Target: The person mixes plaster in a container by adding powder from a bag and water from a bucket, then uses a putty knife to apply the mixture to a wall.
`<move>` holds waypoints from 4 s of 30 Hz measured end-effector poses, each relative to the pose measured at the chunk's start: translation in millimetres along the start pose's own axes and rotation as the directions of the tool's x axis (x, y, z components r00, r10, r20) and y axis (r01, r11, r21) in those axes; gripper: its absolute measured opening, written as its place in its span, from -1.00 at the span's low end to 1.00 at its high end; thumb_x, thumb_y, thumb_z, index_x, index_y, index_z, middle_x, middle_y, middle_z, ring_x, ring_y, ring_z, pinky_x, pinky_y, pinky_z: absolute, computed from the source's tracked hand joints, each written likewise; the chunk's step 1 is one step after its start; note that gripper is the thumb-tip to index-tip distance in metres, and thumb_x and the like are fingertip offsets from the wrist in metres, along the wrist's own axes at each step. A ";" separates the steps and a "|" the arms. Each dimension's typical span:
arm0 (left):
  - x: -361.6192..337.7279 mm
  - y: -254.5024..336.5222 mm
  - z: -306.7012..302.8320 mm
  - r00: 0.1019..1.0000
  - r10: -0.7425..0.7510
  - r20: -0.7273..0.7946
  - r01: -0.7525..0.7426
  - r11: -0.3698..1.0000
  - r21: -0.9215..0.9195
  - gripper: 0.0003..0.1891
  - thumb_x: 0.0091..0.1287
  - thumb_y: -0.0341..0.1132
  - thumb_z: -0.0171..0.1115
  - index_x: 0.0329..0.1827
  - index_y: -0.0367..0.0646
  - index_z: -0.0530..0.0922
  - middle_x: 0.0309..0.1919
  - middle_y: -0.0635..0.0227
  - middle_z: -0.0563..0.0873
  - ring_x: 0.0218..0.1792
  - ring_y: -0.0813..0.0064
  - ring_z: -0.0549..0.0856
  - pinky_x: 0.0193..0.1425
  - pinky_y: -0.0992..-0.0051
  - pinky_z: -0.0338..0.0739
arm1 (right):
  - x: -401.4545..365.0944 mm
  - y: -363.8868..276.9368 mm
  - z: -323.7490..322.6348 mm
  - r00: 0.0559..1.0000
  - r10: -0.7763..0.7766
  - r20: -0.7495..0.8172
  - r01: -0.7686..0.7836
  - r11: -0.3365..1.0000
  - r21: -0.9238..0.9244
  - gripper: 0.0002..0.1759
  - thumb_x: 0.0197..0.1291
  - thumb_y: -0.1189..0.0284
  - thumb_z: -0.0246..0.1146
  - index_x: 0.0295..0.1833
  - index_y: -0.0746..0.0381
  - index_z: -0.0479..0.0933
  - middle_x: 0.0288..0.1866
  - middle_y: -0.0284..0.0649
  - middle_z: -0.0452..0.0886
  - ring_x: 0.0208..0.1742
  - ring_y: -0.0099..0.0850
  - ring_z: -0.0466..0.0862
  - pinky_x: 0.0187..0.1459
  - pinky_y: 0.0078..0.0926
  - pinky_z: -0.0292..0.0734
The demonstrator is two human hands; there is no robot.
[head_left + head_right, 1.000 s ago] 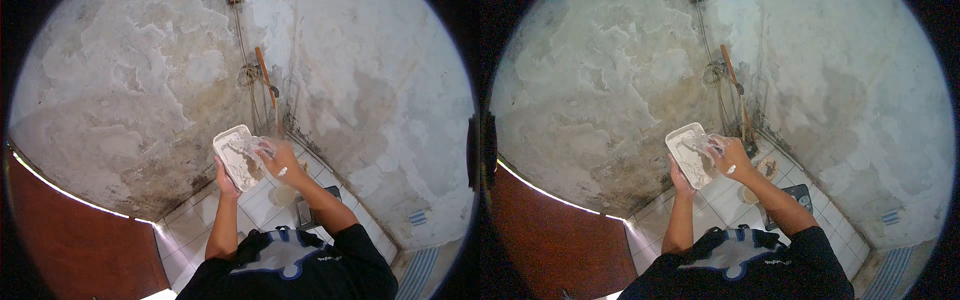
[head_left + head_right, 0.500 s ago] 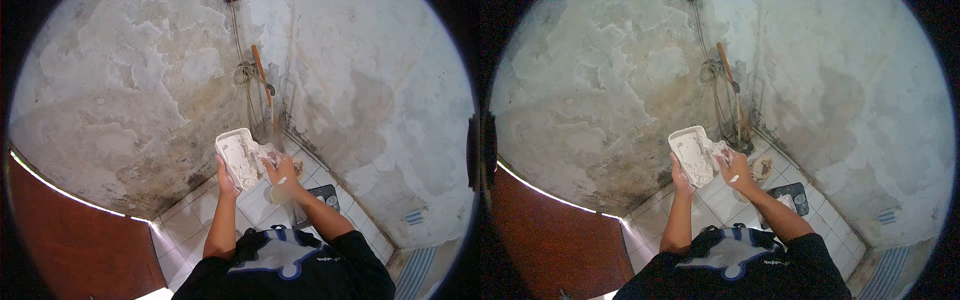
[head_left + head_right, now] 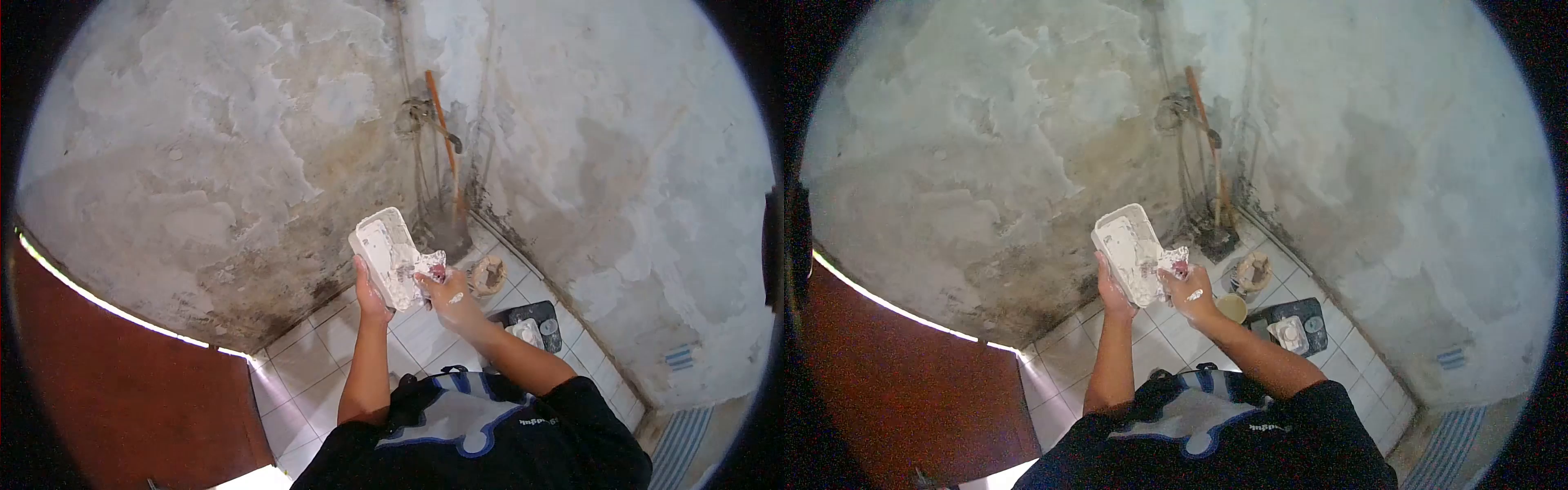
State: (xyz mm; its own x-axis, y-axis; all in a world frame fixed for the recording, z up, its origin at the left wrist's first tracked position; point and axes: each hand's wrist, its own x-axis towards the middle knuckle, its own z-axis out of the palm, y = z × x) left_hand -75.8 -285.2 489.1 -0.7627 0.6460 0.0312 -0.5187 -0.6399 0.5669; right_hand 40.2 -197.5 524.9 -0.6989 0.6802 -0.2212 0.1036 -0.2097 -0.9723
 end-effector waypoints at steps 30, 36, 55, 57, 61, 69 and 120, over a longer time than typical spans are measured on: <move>-9.6 176.9 -149.8 0.890 0.303 -0.340 -0.395 0.884 -0.249 -0.41 0.54 0.17 -0.13 0.44 -0.02 0.34 0.32 0.30 0.53 0.29 0.24 0.54 0.38 0.17 0.45 | 39.9 -13.0 225.2 0.307 -0.664 0.681 0.947 0.144 -0.287 -0.80 0.15 0.52 0.27 -0.13 0.37 0.68 -0.22 0.10 0.69 -0.20 -0.06 0.66 -0.11 -0.22 0.52; -6.7 185.4 -167.6 0.955 0.196 -0.225 -0.286 0.813 -0.507 -0.48 0.54 0.11 -0.06 0.37 -0.01 0.42 0.22 0.29 0.60 0.20 0.23 0.62 0.28 0.13 0.52 | 33.0 1.1 205.5 0.306 -0.490 0.816 0.951 0.200 -0.237 -0.47 -0.06 0.64 0.25 0.13 0.19 0.64 -0.04 -0.02 0.70 0.02 0.02 0.59 0.12 -0.13 0.48; 6.4 190.2 -165.4 0.937 0.084 -0.339 -0.202 0.922 -0.331 -0.46 0.55 0.13 -0.13 0.39 -0.03 0.41 0.25 0.30 0.59 0.19 0.18 0.62 0.26 0.09 0.54 | 41.0 5.8 151.3 0.250 -0.702 0.667 0.966 0.137 -0.217 -0.56 -0.13 0.65 0.28 -0.03 0.17 0.66 -0.26 -0.07 0.69 -0.04 -0.02 0.68 0.09 -0.09 0.59; 2.9 193.7 -168.8 0.933 0.108 -0.344 -0.230 0.914 -0.335 -0.46 0.55 0.12 -0.12 0.38 -0.05 0.41 0.26 0.31 0.59 0.19 0.19 0.62 0.27 0.13 0.53 | 29.0 -10.7 164.7 0.337 -0.746 0.575 0.922 0.137 -0.362 -0.85 0.11 0.50 0.30 -0.20 0.29 0.69 -0.26 -0.23 0.71 -0.07 -0.27 0.70 0.02 -0.32 0.58; -6.7 199.9 -160.2 0.966 0.173 -0.191 -0.219 0.942 -0.255 -0.47 0.56 0.06 -0.12 0.39 -0.11 0.41 0.29 0.25 0.57 0.23 0.16 0.59 0.33 0.15 0.51 | 62.8 -4.5 181.1 0.906 -0.282 0.316 0.309 0.951 -0.035 -0.72 0.38 0.31 0.29 -0.11 0.36 0.60 -0.44 -0.39 0.58 -0.41 -0.66 0.48 -0.39 -0.57 0.41; -23.0 188.1 -115.4 0.980 0.181 -0.084 -0.195 0.957 -0.215 -0.40 0.57 0.11 -0.13 0.46 -0.14 0.33 0.34 0.19 0.52 0.28 0.18 0.56 0.37 0.16 0.47 | 62.8 -8.1 214.2 0.819 -0.517 0.248 0.573 0.728 -0.377 -0.60 0.26 0.21 0.38 -0.33 0.40 0.61 -0.54 -0.24 0.60 -0.49 -0.53 0.45 -0.40 -0.37 0.41; -16.8 174.2 -117.9 0.995 0.082 -0.063 -0.103 0.843 -0.527 -0.49 0.50 -0.01 -0.01 0.39 -0.10 0.43 0.31 0.18 0.56 0.29 0.09 0.57 0.34 0.00 0.48 | 50.1 -4.5 101.2 0.173 -0.735 0.656 0.762 -0.323 -0.562 -0.48 -0.14 0.59 0.28 0.04 0.05 0.69 0.26 -0.45 0.61 -0.16 -0.22 0.47 -0.27 -0.39 0.54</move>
State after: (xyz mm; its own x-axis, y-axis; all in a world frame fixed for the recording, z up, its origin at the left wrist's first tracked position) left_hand -198.8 -456.6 490.3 -0.8254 0.5639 0.0255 -0.5628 -0.8256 0.0408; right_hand -66.8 -233.6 525.9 -0.6609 -0.1892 0.7262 -0.1682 0.9804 0.1024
